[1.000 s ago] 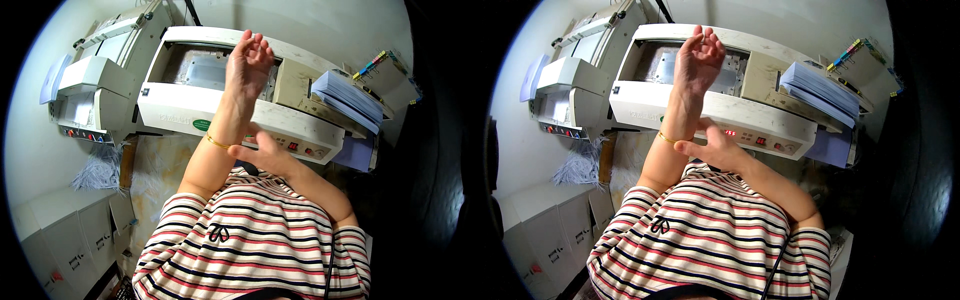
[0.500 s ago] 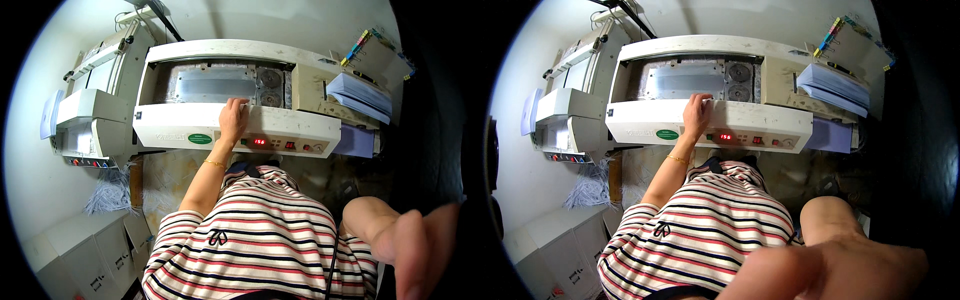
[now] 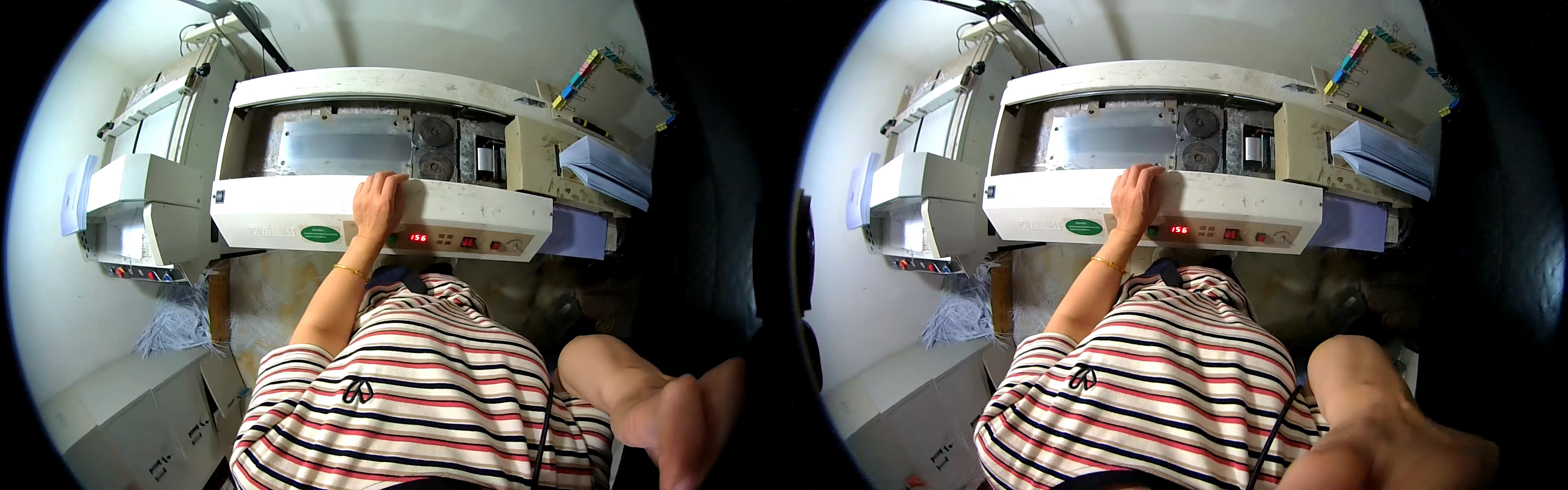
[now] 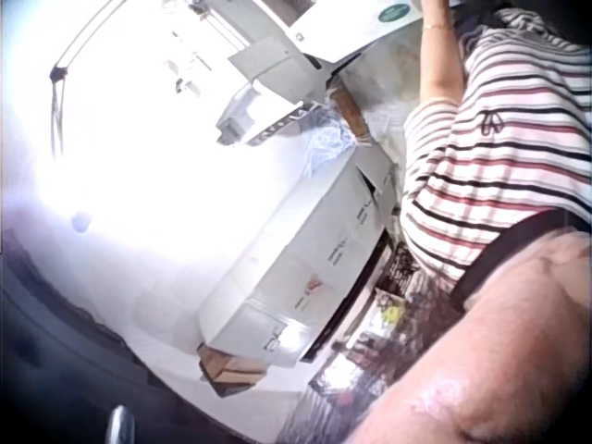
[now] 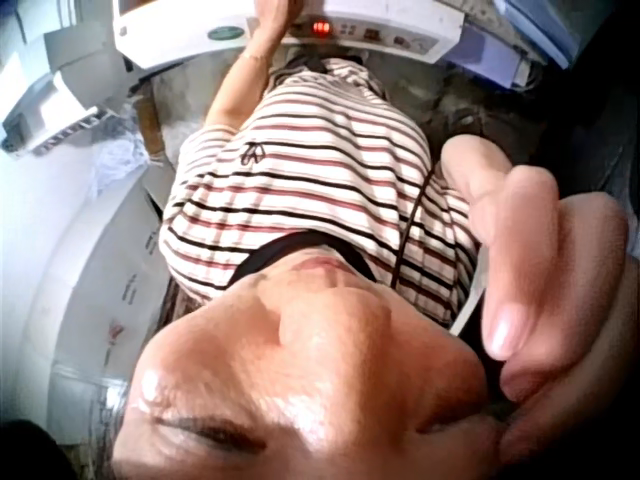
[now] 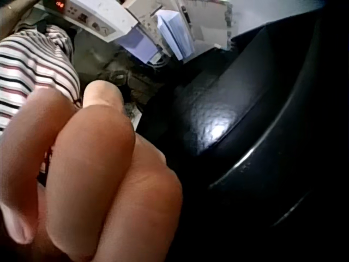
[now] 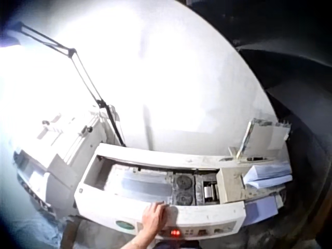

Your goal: The person operates a paper processing machine, loading sheets into the input slot and pressing buttons to start the cycle. They retrieve processed sheets, inspect them, and place them on a nearby surface. The person also removes small debris from the machine's internal rollers and continues loading and processing additional sheets.

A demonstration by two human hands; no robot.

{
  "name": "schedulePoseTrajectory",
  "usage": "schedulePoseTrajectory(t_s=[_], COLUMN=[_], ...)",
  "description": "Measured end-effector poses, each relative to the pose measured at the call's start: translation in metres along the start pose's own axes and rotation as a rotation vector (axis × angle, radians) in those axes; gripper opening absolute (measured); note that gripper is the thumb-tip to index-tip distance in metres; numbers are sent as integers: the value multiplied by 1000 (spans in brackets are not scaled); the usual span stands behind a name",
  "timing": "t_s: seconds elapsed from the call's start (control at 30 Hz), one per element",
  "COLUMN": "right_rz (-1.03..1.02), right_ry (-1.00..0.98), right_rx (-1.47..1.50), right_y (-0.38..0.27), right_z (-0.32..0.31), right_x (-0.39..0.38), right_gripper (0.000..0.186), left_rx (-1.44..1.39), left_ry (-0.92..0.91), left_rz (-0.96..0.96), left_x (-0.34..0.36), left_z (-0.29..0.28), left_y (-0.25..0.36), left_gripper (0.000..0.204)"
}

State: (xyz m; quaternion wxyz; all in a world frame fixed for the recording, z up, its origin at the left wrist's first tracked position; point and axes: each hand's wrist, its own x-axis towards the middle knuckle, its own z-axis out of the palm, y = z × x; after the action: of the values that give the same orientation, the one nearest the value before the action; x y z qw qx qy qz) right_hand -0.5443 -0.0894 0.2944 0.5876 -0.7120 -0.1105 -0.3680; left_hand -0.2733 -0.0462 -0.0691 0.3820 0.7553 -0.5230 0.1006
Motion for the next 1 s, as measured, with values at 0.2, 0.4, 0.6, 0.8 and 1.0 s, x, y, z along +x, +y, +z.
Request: schedulePoseTrajectory(t_s=[0.2,0.4,0.6,0.8,1.0], right_rz=[-64,-47,-82,390,777], right_ry=[-52,-79,-122,132,-148], right_rx=[-22,-112,-267,-839,-1330], right_y=[-16,-5,-1,154,280], right_z=[-8,-8,-19,-55,-38], right_x=[8,5,15,-54,-193], right_gripper=[20,24,29,34,98], left_rx=[21,25,0,29,7], left_ry=[-1,23,31,7,3], left_rz=[9,22,15,-5,4], left_x=[2,5,3,1,1], left_z=[1,1,0,0,3], left_y=[-3,-1,0,-3,0], left_gripper=[24,22,23,22,25])
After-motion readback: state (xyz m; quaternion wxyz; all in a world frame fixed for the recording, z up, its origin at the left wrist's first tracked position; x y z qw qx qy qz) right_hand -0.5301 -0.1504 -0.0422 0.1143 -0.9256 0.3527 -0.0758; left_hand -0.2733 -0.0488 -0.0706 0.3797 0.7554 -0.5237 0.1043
